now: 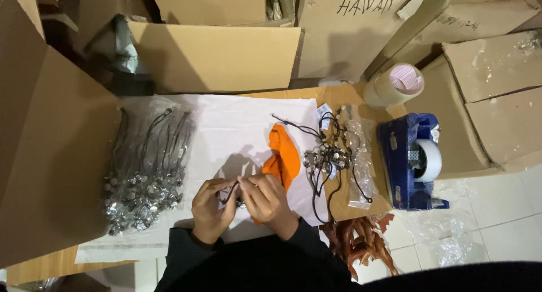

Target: Wrapping small metal decorative items in orange fabric for packaging

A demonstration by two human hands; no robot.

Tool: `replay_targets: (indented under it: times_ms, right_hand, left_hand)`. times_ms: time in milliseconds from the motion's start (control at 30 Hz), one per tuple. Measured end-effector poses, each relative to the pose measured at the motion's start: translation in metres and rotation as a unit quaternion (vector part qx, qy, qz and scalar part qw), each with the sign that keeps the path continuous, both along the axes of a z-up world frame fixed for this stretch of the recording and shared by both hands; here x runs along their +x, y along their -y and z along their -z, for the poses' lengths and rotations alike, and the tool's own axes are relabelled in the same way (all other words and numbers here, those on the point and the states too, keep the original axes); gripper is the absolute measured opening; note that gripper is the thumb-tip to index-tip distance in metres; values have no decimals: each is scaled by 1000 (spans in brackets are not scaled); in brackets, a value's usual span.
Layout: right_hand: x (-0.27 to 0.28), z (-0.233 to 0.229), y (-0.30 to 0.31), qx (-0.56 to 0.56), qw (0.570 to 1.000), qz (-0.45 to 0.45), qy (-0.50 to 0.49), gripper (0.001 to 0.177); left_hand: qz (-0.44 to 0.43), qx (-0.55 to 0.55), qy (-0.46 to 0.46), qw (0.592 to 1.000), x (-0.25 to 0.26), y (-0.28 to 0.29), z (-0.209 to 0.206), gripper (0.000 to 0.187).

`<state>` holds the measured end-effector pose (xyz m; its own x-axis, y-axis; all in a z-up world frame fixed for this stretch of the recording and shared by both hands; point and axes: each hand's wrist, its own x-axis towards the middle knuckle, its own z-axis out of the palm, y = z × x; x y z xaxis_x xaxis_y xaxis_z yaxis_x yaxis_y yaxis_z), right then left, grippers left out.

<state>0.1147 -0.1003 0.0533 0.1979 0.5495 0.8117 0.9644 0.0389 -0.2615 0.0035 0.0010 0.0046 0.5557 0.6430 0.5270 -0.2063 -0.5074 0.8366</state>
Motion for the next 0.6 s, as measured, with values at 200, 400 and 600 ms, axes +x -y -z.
replay_targets:
  times_ms: [200, 400, 600]
  right_hand:
    - [0, -10, 2, -4, 1000, -8, 9, 11]
    - [-2, -1, 5, -20, 1000, -5, 1, 22]
    - [0, 24, 10, 1, 1000, -7, -16, 19]
  left_hand:
    - [8, -28, 42, 999, 0, 0, 9, 33]
    - [37, -7, -15, 999, -2, -4, 4, 15]
    - [35, -35, -90, 995, -1, -2, -15, 13]
